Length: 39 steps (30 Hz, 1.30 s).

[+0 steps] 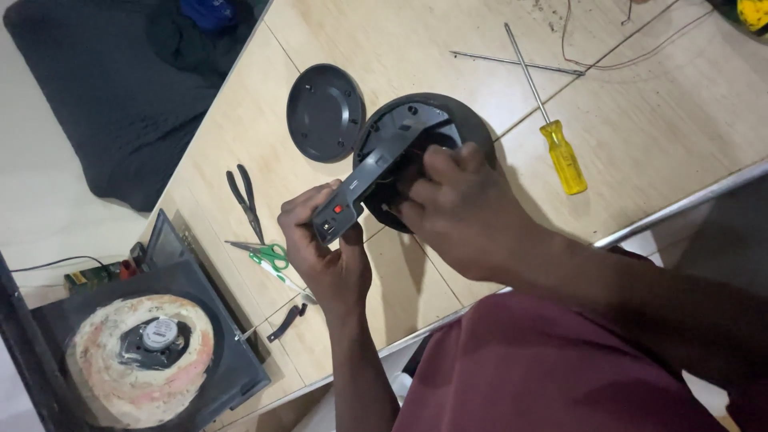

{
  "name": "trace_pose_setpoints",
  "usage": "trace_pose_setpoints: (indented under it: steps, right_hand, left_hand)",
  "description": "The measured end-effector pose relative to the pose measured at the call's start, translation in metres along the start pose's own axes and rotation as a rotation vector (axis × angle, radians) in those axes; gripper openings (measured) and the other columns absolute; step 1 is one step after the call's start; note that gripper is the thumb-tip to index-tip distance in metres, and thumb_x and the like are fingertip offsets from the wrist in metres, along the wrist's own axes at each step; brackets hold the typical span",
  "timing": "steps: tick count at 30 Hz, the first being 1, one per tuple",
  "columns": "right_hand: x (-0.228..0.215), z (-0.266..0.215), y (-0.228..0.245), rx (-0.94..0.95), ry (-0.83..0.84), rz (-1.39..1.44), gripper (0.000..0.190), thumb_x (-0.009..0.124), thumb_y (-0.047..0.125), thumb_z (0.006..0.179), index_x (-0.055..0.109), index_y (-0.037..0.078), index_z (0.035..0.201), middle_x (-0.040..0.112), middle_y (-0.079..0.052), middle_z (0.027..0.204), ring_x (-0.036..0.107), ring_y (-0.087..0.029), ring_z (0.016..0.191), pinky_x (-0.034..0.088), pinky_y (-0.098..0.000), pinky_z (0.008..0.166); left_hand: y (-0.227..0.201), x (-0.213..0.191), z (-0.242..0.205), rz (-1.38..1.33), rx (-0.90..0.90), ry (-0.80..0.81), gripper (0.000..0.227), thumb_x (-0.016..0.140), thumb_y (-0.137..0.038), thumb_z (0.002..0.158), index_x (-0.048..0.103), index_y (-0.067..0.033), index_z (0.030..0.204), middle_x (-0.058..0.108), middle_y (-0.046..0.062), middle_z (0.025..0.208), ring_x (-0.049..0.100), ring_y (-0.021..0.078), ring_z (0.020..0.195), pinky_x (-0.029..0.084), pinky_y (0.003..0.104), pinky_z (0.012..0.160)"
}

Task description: Assembling a portable speaker by connecting internal electronics and fitting the plastic housing components together.

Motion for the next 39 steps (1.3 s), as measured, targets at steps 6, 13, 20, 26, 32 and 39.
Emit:
trace_pose_setpoints:
  steps: [6,13,20,26,32,39]
  right_hand:
    - [0.006,-0.010,-0.020,0.236,0.019,0.345,0.027,0.066,0.030,0.077,0.058,0.010,0.092,0.055,-0.009,0.097,0.044,-0.032,0.100,0.035,-0.0454,0.078]
    - [0.004,-0.011,-0.012,0.303,-0.420,0.583,0.009,0.066,0.000,0.095,0.058,-0.003,0.092,0.065,-0.020,0.100,0.047,-0.036,0.093,0.042,-0.0459,0.079]
    - [-0.004,0.000,-0.010,0.278,-0.585,0.679,0.009,0.069,-0.009,0.092,0.066,-0.001,0.094,0.070,-0.013,0.089,0.052,-0.032,0.087,0.043,-0.0422,0.076]
    - [-0.009,0.000,-0.010,0.324,-0.617,0.740,0.012,0.068,-0.009,0.094,0.070,0.000,0.102,0.070,-0.012,0.096,0.055,-0.032,0.094,0.047,-0.0419,0.083]
    - [-0.005,0.017,-0.022,0.226,-0.602,0.802,0.009,0.063,-0.005,0.096,0.065,0.002,0.102,0.067,-0.013,0.100,0.056,-0.034,0.093,0.044,-0.0441,0.086]
    - [0.017,0.032,-0.020,0.168,-0.701,0.777,0.021,0.062,-0.018,0.084,0.065,-0.002,0.098,0.068,-0.015,0.094,0.055,-0.035,0.088,0.049,-0.0448,0.084]
  left_hand:
    - [0.007,0.007,-0.009,-0.078,0.013,-0.054,0.023,0.066,-0.014,0.100,0.053,-0.0071,0.118,0.060,0.017,0.115,0.067,0.0282,0.114,0.058,0.040,0.104]
    - [0.008,0.013,-0.017,0.055,0.234,-0.024,0.022,0.056,-0.013,0.104,0.045,-0.0068,0.123,0.059,0.018,0.119,0.060,0.0332,0.119,0.055,0.044,0.107]
    - [0.001,0.013,-0.012,0.072,0.163,-0.022,0.018,0.056,-0.009,0.103,0.046,-0.0079,0.118,0.056,0.018,0.116,0.061,0.0319,0.115,0.056,0.044,0.105]
    - [-0.005,0.016,-0.012,0.256,0.190,-0.021,0.014,0.050,0.003,0.102,0.049,-0.0033,0.114,0.054,0.016,0.114,0.061,0.0335,0.112,0.055,0.042,0.099]
    - [0.003,0.023,-0.020,0.478,0.252,-0.104,0.025,0.044,0.010,0.093,0.053,0.0024,0.115,0.055,0.018,0.113,0.056,0.0369,0.109,0.051,0.045,0.094]
    - [-0.003,0.028,-0.005,0.441,0.182,-0.115,0.020,0.047,0.011,0.087,0.063,0.0010,0.095,0.063,0.016,0.098,0.057,0.0327,0.101,0.046,0.043,0.089]
Point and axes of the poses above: each hand's wrist, its own z-axis towards the middle knuckle, its own x-axis out of the palm, y = z × x, the point moved 1 cm from there along z, towards the middle knuckle
